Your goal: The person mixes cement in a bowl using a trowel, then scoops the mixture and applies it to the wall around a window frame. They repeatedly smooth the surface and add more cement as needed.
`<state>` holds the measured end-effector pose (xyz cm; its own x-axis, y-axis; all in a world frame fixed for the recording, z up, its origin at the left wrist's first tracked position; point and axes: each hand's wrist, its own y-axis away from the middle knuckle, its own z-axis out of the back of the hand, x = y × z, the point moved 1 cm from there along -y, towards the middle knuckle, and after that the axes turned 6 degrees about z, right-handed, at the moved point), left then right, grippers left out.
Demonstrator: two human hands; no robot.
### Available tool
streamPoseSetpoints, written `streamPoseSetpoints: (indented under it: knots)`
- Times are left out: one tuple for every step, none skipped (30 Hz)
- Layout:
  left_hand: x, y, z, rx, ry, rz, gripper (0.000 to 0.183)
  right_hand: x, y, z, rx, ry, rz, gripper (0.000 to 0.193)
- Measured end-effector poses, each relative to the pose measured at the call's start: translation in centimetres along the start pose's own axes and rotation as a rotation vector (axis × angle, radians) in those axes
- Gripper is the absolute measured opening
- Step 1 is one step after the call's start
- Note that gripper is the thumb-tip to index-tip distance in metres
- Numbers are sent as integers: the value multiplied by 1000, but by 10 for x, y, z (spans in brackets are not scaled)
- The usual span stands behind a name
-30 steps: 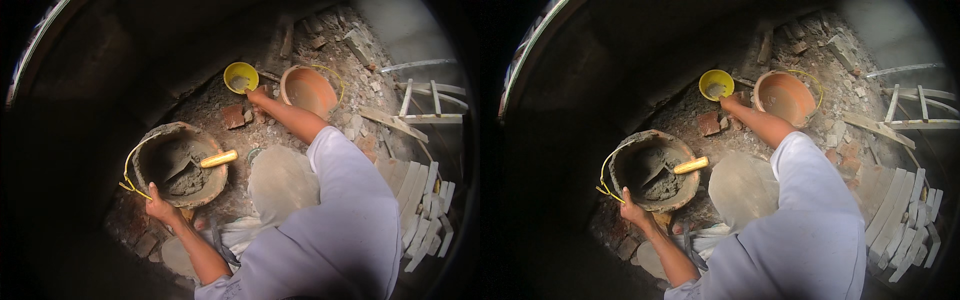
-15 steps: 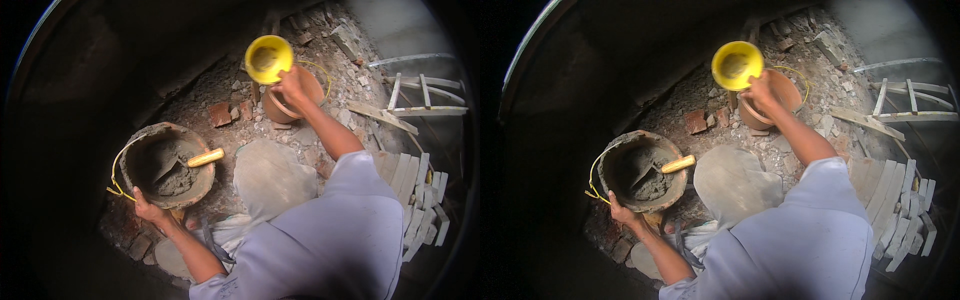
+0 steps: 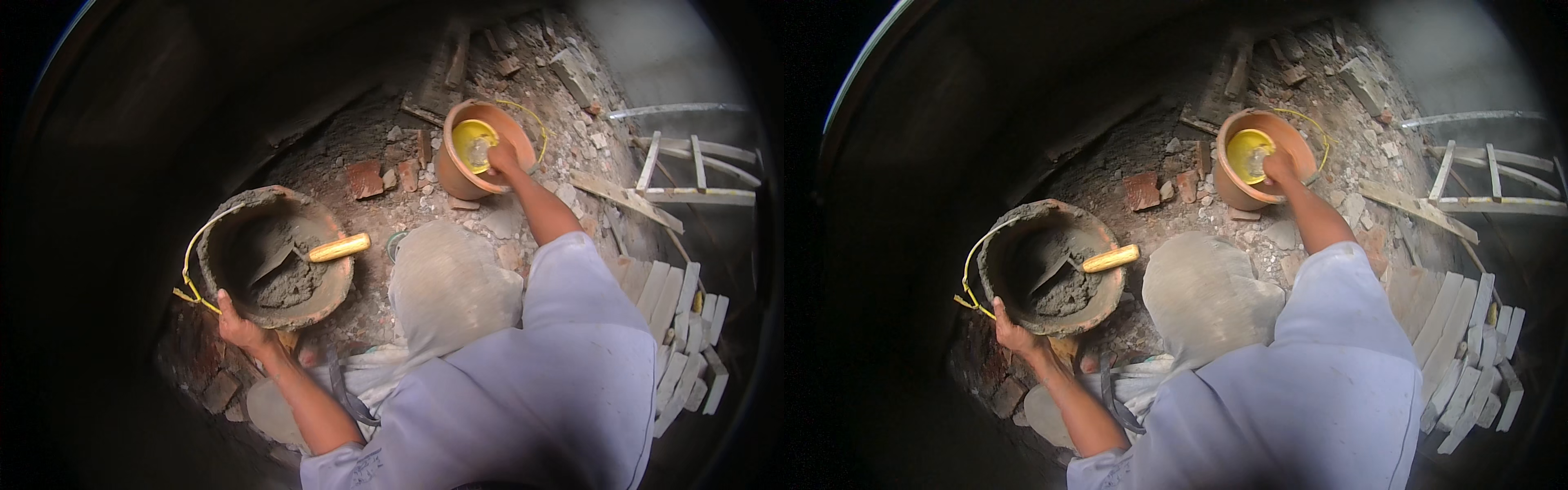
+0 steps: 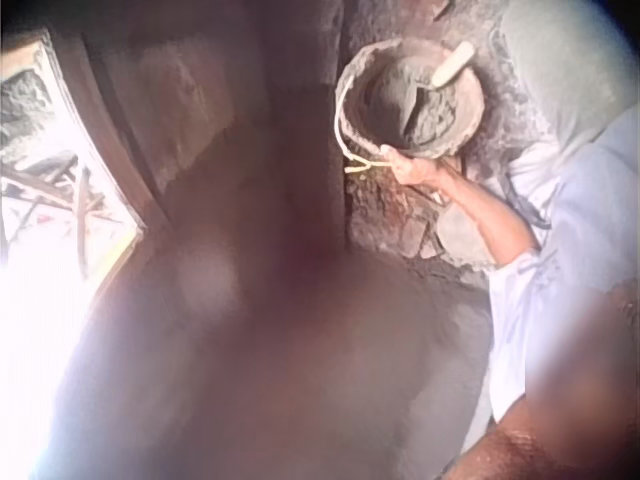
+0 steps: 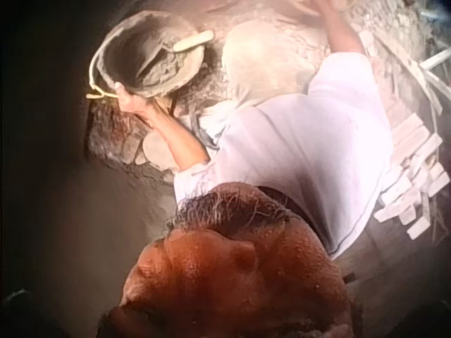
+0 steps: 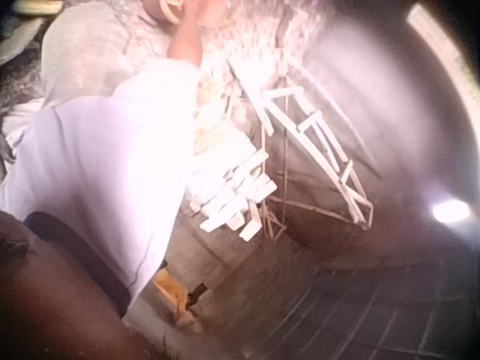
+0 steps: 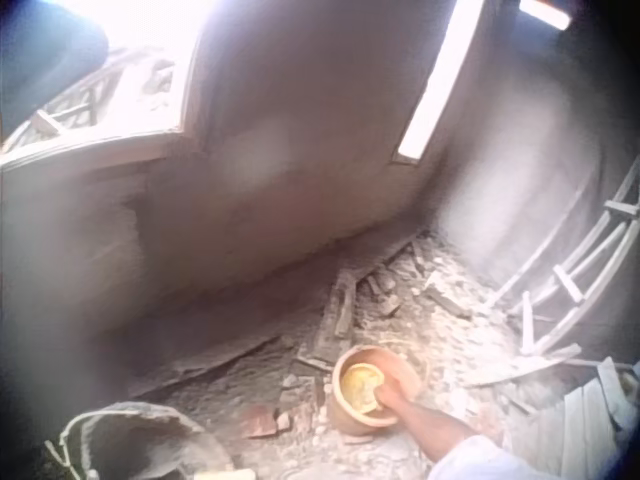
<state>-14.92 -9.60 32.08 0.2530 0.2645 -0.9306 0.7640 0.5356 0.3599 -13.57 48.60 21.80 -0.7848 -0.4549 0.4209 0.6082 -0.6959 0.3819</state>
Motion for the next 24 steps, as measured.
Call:
streamPoseSetpoints:
  knots:
    - [-1, 1, 0, 3, -21, -5, 35, -3, 1, 2, -55, -194, -43, 49]
    - [-1, 1, 1, 3, -39, -10, 36, -3, 9, 3, -106, -386, -87, 46]
    - [-3, 0, 8, -17, -60, -19, 37, 7, 21, 11, -135, -531, -99, 44]
    - [10, -12, 23, -40, -80, -53, 40, 15, 30, 20, -152, -679, -113, 42]
    - [16, -18, 25, -56, -150, -130, 41, 3, 24, 32, -115, -673, -56, 42]
    - [20, -21, 32, -118, -249, -157, 42, 21, 40, 41, -87, -643, 19, 44]
    - [19, -22, 31, -149, -460, -238, 43, 36, 56, 51, -129, -599, 73, 43]
    - [25, -25, 33, -120, -338, -180, 42, 53, 68, 58, -177, -561, 129, 43]
    - [19, -20, 26, -125, -242, -88, 39, 73, 80, 61, -134, -551, 179, 44]
    - [18, -18, 28, -127, -230, -75, 36, 93, 95, 65, -103, -541, 228, 45]
    - [17, -18, 29, -119, -214, -62, 33, 111, 107, 66, -82, -532, 277, 46]
    - [15, -17, 29, -120, -210, -43, 31, 128, 115, 62, -28, -536, 362, 48]
    - [13, -17, 28, -116, -206, -22, 28, 146, 122, 56, 22, -539, 445, 49]
    - [11, -16, 29, -115, -206, -2, 27, 165, 133, 47, 77, -542, 525, 51]
    - [9, -16, 28, -126, -238, 0, 26, 190, 152, 37, 131, -536, 581, 56]
    - [7, -15, 26, -132, -267, 2, 25, 203, 159, 24, 239, -553, 663, 57]
    - [5, -15, 26, -143, -300, 3, 25, 226, 175, 14, 341, -512, 741, 57]
    - [12, -21, 33, -149, -401, -6, 27, 243, 183, -5, 281, -512, 1025, 56]
    - [8, -20, 30, -151, -469, 0, 27, 260, 194, -12, 308, -418, 1055, 56]
    - [0, -15, 24, -157, -540, 5, 28, 276, 204, -21, 335, -329, 1087, 56]
    - [-5, -13, 24, -169, -614, 12, 28, 293, 214, -31, 371, -244, 1125, 56]
    - [-1, -16, 28, -163, -628, -20, 29, 301, 212, -41, 373, -269, 1171, 54]
    - [8, -22, 34, -154, -642, -52, 29, 305, 209, -48, 373, -293, 1217, 53]
    - [9, -24, 35, -154, -651, -77, 29, 306, 209, -47, 481, -357, 1078, 52]
